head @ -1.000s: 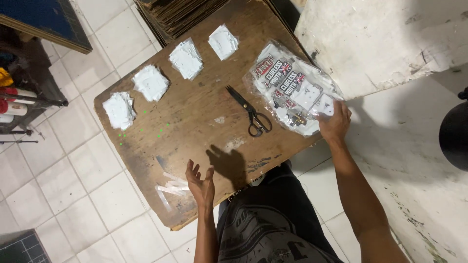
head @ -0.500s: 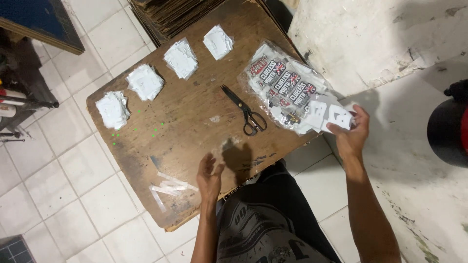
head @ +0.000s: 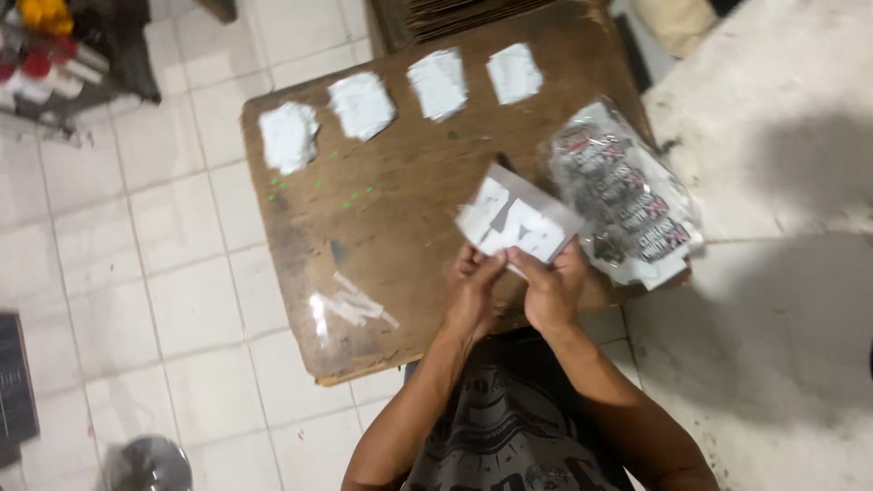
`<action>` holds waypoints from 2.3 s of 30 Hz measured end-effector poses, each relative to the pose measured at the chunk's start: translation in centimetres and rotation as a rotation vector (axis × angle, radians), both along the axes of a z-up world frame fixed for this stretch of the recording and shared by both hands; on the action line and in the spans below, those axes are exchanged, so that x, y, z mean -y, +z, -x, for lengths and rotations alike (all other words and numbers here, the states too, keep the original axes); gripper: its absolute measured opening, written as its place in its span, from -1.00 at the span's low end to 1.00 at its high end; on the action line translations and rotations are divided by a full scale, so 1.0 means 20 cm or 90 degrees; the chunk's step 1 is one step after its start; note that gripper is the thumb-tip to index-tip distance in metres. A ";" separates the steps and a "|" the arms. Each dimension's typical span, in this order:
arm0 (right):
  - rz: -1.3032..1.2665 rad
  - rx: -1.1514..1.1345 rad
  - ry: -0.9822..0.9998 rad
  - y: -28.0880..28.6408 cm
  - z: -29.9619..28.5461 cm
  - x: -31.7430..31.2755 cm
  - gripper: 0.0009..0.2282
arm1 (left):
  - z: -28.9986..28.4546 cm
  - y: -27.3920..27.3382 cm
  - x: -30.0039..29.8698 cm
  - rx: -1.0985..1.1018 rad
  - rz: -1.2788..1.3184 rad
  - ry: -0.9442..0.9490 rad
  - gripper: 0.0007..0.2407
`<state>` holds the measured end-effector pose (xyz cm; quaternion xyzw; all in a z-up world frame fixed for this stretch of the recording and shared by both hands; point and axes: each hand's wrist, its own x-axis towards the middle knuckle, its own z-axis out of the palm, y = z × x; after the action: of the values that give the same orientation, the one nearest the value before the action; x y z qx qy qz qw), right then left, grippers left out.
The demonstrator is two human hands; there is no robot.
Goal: Cutting sheets of white labels into individual pieces using scissors and organizing them on a table
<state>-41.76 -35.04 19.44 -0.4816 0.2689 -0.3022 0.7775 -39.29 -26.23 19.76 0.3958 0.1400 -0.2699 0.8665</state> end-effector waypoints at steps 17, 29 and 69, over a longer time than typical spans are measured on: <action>-0.137 -0.481 0.230 -0.69 -0.27 -0.31 -0.61 | -0.23 -0.94 -0.27 -0.100 -0.350 0.245 -0.59; 0.861 -0.490 0.237 -1.00 0.05 0.41 -0.49 | -0.36 -1.12 -0.30 -0.180 -0.294 0.451 -0.61; -0.169 -0.393 0.420 -0.57 0.08 -0.14 -0.53 | -0.52 -1.09 -0.08 -0.204 -0.324 0.359 -0.58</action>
<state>-43.46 -32.20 7.97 -0.5052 0.3568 0.1553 0.7703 -28.84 -24.53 -1.95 0.4964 0.4385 -0.0372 0.7483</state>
